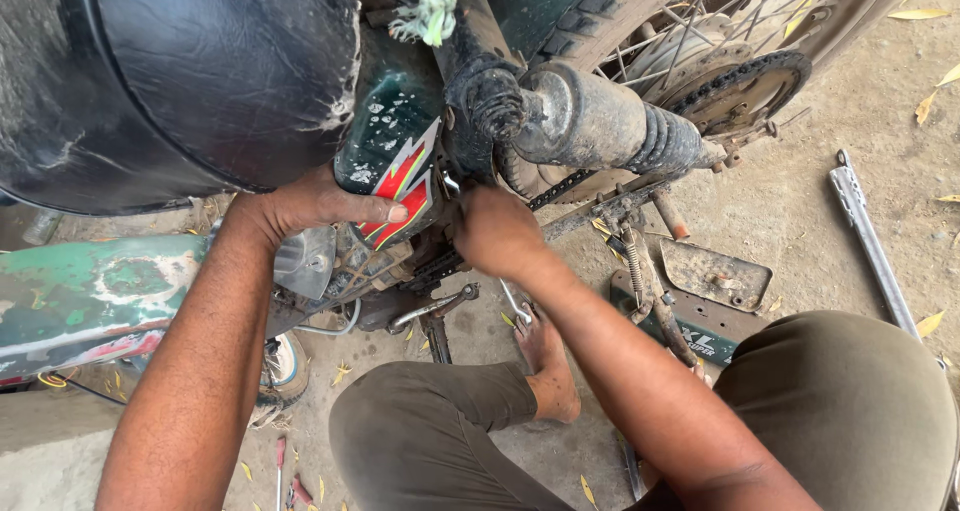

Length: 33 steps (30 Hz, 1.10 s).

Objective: The person uses a wrench to tighten a bolt on the rear shock absorber of a motorcycle. They hold the motorcycle body with one hand while turning the wrench with the other, repeatedly adjusting the fastener near the rear wheel.

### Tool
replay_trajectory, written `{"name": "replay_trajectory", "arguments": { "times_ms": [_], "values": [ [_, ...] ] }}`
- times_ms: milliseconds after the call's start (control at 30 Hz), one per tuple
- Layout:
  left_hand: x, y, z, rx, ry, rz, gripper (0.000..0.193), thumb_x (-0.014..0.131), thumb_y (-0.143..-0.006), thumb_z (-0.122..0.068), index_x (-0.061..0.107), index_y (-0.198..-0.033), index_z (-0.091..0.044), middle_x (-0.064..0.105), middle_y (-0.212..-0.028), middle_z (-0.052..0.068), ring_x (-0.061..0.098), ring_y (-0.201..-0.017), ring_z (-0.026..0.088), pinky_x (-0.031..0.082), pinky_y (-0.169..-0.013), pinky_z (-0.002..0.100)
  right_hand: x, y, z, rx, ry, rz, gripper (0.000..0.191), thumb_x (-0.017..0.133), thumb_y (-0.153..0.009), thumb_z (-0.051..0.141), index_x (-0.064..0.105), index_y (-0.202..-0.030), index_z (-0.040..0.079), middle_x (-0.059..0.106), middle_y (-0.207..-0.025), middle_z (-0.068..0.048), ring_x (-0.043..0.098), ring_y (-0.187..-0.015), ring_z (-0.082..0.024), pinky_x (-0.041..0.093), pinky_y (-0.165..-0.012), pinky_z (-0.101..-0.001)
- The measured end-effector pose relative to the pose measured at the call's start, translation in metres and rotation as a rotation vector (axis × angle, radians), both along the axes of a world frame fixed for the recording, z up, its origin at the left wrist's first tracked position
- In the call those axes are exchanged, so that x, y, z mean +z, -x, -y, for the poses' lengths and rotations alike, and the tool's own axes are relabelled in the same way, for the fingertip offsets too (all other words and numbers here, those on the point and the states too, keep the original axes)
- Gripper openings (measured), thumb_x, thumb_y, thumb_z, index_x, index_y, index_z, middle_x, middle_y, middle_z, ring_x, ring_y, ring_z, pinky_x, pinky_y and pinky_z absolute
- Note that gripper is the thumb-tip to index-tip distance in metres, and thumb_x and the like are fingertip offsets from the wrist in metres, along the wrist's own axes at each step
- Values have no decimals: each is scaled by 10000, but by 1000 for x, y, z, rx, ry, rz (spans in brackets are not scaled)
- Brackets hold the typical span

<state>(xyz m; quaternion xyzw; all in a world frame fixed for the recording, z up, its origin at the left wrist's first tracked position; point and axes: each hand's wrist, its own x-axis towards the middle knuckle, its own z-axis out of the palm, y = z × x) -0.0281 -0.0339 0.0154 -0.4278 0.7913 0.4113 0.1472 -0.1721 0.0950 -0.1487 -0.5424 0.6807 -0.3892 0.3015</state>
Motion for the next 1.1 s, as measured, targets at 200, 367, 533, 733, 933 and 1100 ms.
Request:
{"name": "replay_trajectory", "arguments": {
  "times_ms": [200, 367, 533, 733, 933, 1100],
  "values": [
    [6, 3, -4, -53, 56, -62, 858, 862, -619, -507, 642, -1358, -131, 730, -1286, 81, 659, -1191, 213, 503, -1040, 380, -9, -23, -8, -32, -8, -8, 429, 503, -1004, 199, 464, -1296, -113, 700, -793, -260, 708, -788, -431, 559, -722, -551],
    [6, 3, -6, -34, 92, -110, 850, 877, -609, -493, 652, -1338, -118, 731, -1272, 95, 662, -1166, 218, 514, -1028, 384, -6, -12, -10, -70, 77, 53, 423, 603, -911, 201, 535, -1204, -96, 691, -811, -275, 696, -822, -451, 546, -770, -557],
    [6, 4, -5, -44, 57, -9, 821, 857, -620, -515, 667, -1328, -146, 741, -1269, 82, 669, -1171, 206, 515, -1023, 385, -2, 15, -3, 168, -91, 241, 284, 609, -905, 239, 722, -931, -20, 727, -817, -225, 742, -838, -372, 579, -837, -493],
    [12, 5, -8, -53, 141, -35, 805, 876, -605, -499, 691, -1306, -150, 746, -1266, 74, 676, -1152, 206, 512, -1025, 387, -4, -9, 1, -1, 70, -58, 274, 642, -803, 169, 668, -974, -44, 687, -804, -244, 691, -820, -428, 554, -757, -540],
    [10, 5, -10, -16, 83, -68, 809, 887, -591, -488, 700, -1293, -133, 758, -1237, 81, 693, -1137, 214, 535, -1014, 389, -14, -23, -5, -75, 72, 25, 359, 583, -916, 144, 541, -1169, -108, 693, -787, -260, 696, -793, -443, 566, -763, -529],
    [8, 3, -8, -7, 63, -60, 843, 878, -586, -507, 679, -1320, -145, 745, -1261, 64, 676, -1158, 206, 513, -1020, 380, -1, 0, -8, -54, 266, -19, 237, 663, -842, 176, 680, -934, -41, 681, -757, -240, 698, -708, -419, 570, -669, -524]
  ]
}}
